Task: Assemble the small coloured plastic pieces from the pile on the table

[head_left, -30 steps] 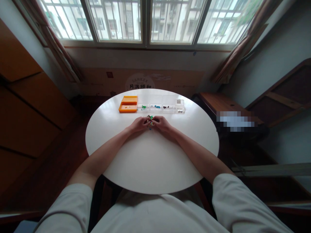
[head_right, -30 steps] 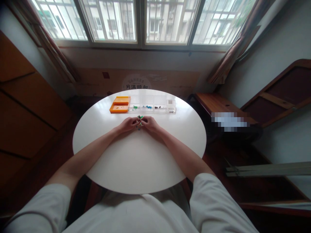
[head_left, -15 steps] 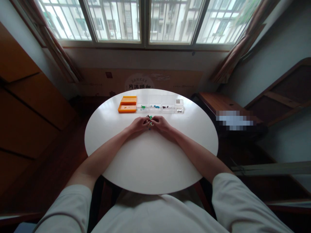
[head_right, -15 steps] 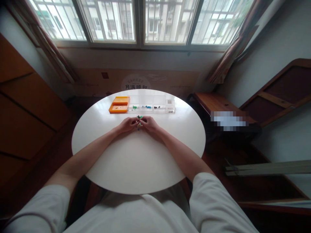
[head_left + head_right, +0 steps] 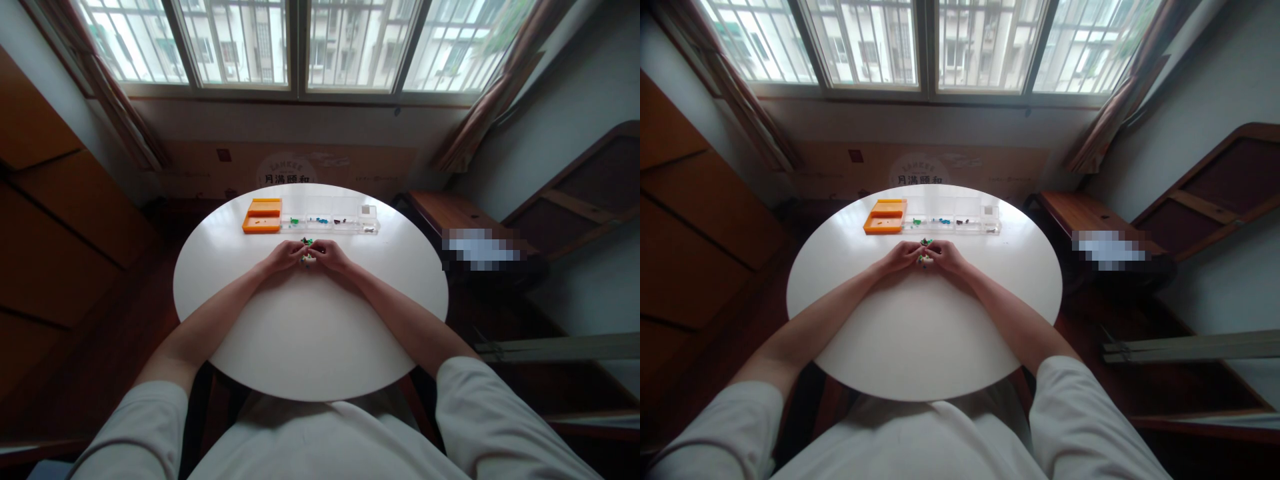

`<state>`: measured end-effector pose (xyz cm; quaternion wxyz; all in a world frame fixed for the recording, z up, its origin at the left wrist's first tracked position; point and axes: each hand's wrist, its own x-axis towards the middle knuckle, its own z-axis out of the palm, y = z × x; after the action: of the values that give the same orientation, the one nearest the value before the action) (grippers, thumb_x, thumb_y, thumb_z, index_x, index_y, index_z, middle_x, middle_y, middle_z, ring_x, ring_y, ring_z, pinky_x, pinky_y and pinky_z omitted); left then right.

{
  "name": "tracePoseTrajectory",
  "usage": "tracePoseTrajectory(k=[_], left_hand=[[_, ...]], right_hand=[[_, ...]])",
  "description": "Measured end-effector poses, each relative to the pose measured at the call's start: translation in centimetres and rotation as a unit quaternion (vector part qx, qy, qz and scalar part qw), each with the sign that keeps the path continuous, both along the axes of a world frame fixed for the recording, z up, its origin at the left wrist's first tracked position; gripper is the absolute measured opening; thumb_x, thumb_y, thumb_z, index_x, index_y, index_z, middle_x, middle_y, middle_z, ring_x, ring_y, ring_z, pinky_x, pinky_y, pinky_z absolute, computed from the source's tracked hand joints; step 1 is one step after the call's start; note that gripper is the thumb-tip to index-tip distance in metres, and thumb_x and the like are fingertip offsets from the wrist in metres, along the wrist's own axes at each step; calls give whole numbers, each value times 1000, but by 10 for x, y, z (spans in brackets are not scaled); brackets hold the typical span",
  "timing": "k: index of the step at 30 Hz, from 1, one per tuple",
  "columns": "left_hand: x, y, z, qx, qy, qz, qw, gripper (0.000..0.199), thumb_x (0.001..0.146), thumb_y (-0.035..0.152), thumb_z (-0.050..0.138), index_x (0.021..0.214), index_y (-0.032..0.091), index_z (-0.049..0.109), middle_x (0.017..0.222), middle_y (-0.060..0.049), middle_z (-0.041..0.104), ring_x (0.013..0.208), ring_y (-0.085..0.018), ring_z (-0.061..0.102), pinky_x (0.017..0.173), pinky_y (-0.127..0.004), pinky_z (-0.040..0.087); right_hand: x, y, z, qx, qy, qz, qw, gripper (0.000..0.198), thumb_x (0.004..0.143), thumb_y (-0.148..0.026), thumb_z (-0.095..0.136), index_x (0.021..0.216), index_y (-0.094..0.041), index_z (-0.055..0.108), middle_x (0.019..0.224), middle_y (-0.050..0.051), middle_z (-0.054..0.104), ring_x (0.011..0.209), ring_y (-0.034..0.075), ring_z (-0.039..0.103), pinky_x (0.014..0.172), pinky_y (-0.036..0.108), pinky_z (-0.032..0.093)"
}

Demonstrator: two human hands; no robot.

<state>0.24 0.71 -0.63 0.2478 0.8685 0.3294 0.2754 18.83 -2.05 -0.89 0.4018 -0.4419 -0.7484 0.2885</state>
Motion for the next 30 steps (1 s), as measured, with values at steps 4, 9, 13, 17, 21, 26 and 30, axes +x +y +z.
tracePoseTrajectory(k=[4, 9, 13, 17, 21, 26, 30], left_hand=[[1, 4, -6, -19, -32, 1, 999, 45, 88, 45, 41, 76, 9, 65, 57, 1, 53, 55, -8, 44, 52, -18, 31], [1, 7, -8, -35, -54, -11, 998, 45, 87, 48, 44, 72, 10, 62, 54, 2, 49, 52, -7, 42, 50, -18, 31], [1, 9, -8, -42, -75, -24, 996, 44, 86, 50, 47, 72, 10, 60, 55, 3, 48, 52, -6, 41, 50, -18, 31], [2, 8, -7, -58, -106, -35, 992, 44, 86, 50, 48, 73, 10, 60, 55, 2, 49, 51, -6, 42, 49, -17, 33], [2, 9, -7, -69, -135, -46, 987, 42, 82, 51, 54, 80, 9, 63, 57, 1, 53, 51, -5, 44, 48, -17, 34], [3, 9, -6, -85, -155, -35, 984, 43, 79, 51, 59, 79, 8, 64, 61, -1, 58, 51, -5, 47, 47, -17, 37], [3, 8, -4, -109, -169, -15, 980, 44, 75, 52, 63, 79, 8, 65, 62, -1, 59, 49, -5, 48, 45, -17, 38]], right_hand=[[0, 1, -2, 6, 7, 6, 1000, 37, 77, -45, 58, 79, -11, 68, 68, 5, 65, 59, 11, 51, 57, 23, 38], [-1, 1, -3, 10, 26, 1, 1000, 38, 75, -48, 61, 79, -11, 69, 70, 6, 67, 61, 12, 54, 59, 24, 42], [0, 2, -4, 15, 43, -6, 999, 35, 72, -47, 64, 79, -12, 69, 71, 6, 68, 62, 13, 56, 60, 24, 44], [0, 5, -5, -20, 87, -5, 996, 39, 69, -50, 67, 79, -13, 68, 69, 6, 66, 57, 12, 56, 54, 24, 45], [0, 6, -3, -47, 134, -5, 990, 42, 64, -52, 71, 78, -13, 67, 67, 5, 65, 56, 12, 55, 50, 24, 45], [0, 4, 3, -78, 166, 1, 983, 42, 59, -50, 75, 76, -13, 67, 64, 4, 64, 53, 10, 54, 49, 23, 44], [3, 5, 3, -107, 175, -5, 979, 42, 58, -49, 75, 78, -13, 68, 65, 3, 65, 53, 10, 53, 47, 22, 42]])
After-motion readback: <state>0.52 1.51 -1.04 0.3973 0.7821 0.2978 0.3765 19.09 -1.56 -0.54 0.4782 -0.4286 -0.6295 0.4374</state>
